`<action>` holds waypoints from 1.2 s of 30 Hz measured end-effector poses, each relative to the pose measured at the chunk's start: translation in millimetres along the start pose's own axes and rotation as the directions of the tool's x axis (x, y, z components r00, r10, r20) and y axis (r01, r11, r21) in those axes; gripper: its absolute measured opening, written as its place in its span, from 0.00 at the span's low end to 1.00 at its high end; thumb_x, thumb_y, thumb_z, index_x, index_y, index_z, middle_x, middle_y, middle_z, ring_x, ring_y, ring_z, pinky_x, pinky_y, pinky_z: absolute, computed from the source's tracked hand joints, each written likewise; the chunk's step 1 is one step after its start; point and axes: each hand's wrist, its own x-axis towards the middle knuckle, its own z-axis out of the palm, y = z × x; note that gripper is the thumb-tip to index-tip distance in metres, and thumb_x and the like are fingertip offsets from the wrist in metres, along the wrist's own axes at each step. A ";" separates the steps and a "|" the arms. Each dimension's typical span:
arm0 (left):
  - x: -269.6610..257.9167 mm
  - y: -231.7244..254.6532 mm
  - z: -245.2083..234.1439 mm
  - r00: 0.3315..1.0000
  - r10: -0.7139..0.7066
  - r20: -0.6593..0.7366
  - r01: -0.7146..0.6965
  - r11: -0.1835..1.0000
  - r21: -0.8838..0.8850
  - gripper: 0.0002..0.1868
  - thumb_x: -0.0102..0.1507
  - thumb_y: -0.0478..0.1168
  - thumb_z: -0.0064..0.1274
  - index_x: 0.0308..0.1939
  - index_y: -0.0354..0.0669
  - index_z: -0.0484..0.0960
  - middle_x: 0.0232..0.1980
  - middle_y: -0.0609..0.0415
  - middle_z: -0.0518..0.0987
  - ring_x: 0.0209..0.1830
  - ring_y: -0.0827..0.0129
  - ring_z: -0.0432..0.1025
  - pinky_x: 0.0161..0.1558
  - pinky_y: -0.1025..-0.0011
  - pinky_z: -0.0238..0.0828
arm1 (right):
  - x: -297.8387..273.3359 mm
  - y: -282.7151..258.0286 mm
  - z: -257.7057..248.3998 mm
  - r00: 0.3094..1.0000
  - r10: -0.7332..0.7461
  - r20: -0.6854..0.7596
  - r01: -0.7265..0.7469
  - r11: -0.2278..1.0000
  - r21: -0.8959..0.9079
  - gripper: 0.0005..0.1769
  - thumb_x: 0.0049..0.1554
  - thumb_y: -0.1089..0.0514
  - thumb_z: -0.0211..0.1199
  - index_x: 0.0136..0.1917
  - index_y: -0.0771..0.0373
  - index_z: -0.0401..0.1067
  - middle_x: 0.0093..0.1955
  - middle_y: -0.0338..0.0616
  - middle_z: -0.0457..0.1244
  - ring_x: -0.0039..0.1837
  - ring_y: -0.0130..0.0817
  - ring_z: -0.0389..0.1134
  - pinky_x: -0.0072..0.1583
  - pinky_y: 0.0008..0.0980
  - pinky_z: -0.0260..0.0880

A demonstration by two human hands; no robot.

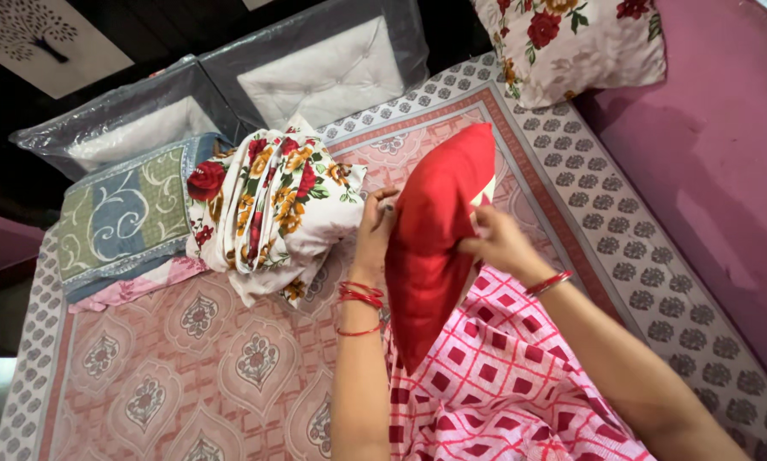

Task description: The person places a red pillow into a red and white pillowcase by hand and handles floral pillowcases on a bed.

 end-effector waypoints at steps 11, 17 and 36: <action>-20.0 -75.0 -15.0 0.980 -0.201 0.000 0.192 0.935 -0.298 0.15 0.66 0.31 0.52 0.58 0.34 0.77 0.55 0.54 0.81 0.54 0.74 0.73 0.56 0.74 0.71 | -11.5 -18.3 10.7 0.969 -0.243 0.050 0.196 0.874 0.445 0.33 0.59 0.52 0.65 0.71 0.64 0.53 0.65 0.46 0.59 0.60 0.33 0.69 0.60 0.36 0.73; -41.0 -126.1 -5.7 0.969 -0.246 -0.007 0.243 0.952 0.186 0.18 0.67 0.41 0.52 0.58 0.35 0.79 0.56 0.49 0.83 0.53 0.69 0.76 0.50 0.69 0.73 | -20.1 -60.0 13.9 0.916 -0.386 -0.109 0.376 0.921 -0.105 0.32 0.50 0.59 0.72 0.64 0.64 0.62 0.52 0.52 0.62 0.47 0.46 0.70 0.47 0.41 0.72; -61.4 89.6 -22.0 0.921 0.158 -0.356 -0.195 0.979 -0.068 0.22 0.75 0.45 0.34 0.59 0.38 0.81 0.59 0.51 0.81 0.60 0.61 0.73 0.64 0.70 0.69 | -54.5 -73.2 18.7 0.739 -0.671 -0.062 0.542 0.646 -0.538 0.15 0.49 0.50 0.71 0.36 0.61 0.71 0.35 0.47 0.65 0.40 0.49 0.69 0.41 0.47 0.68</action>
